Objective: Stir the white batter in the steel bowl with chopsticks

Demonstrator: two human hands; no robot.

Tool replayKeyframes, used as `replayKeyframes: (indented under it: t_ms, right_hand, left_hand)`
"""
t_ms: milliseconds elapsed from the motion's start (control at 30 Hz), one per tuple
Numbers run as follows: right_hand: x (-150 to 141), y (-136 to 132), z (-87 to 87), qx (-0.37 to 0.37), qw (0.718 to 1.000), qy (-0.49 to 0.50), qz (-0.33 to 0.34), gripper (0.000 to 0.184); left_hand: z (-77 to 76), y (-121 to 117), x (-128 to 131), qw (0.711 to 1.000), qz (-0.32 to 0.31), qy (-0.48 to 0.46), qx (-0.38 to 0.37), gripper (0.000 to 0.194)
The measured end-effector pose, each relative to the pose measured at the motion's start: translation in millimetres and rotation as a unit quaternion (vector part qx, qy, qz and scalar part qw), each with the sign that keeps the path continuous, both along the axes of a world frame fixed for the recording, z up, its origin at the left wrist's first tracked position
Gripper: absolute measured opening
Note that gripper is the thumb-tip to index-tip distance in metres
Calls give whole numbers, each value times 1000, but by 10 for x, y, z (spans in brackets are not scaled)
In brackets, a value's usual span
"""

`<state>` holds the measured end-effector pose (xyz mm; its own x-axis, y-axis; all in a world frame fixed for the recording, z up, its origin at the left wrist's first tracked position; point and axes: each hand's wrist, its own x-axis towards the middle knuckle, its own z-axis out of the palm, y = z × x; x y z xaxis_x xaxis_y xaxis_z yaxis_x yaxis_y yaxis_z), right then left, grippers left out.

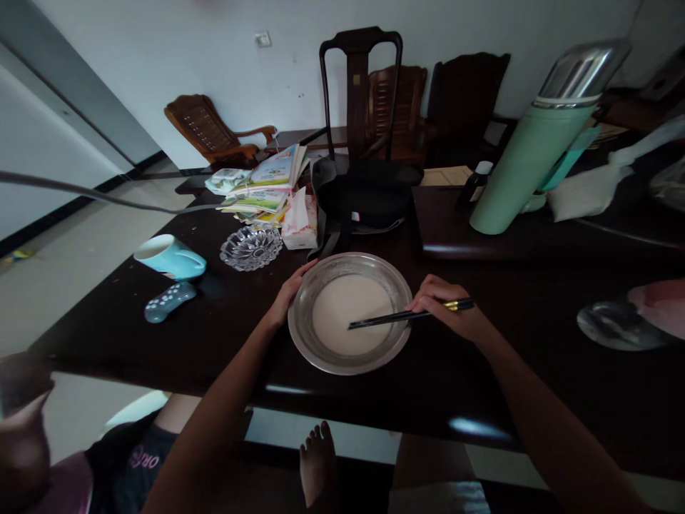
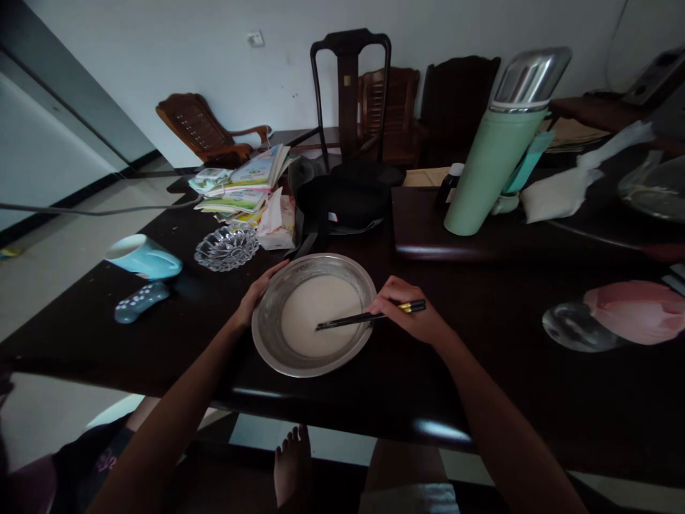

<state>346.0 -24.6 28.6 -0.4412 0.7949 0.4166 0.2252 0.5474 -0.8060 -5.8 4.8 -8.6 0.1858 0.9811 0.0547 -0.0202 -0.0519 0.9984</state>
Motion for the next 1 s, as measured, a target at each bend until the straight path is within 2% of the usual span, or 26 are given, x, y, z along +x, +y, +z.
replayKeyframes:
  t_ms: [133,267,400,533,633,733,833,1000]
  right_hand:
    - [-74,-1,-31,33,999,-24,-3,13]
    - [58,30,-6,18,998,0,-62,25]
    - [72,19,14,-5,1000,19,-21,34]
    - [-65,-8,-19,6,1000,-19,6,18]
    - [-50,4,-29,30,999,-23,-15,13]
    - [57,25,-8,21,999,-1,-50,24]
    - [86,19,9,3,1000,12,-25,32]
    - [-83,-17,-21,14,999,-19,22,16]
  left_hand:
    - [-26,23,-13,1000,10,8,8,69]
    - [-33,33,-18,1000,11,9,4,67]
    - [-33,28,-18,1000,11,9,4,68]
    - [-29,24,-17,1000,16,17,5,68]
    - [-31,30,-19,1000,15,19,9,68]
    - [-33,32,-19,1000,14,16,12,67]
    - [-28,26,-13,1000,14,14,4,67]
    - [-2,11,3,1000,17,17,8,70]
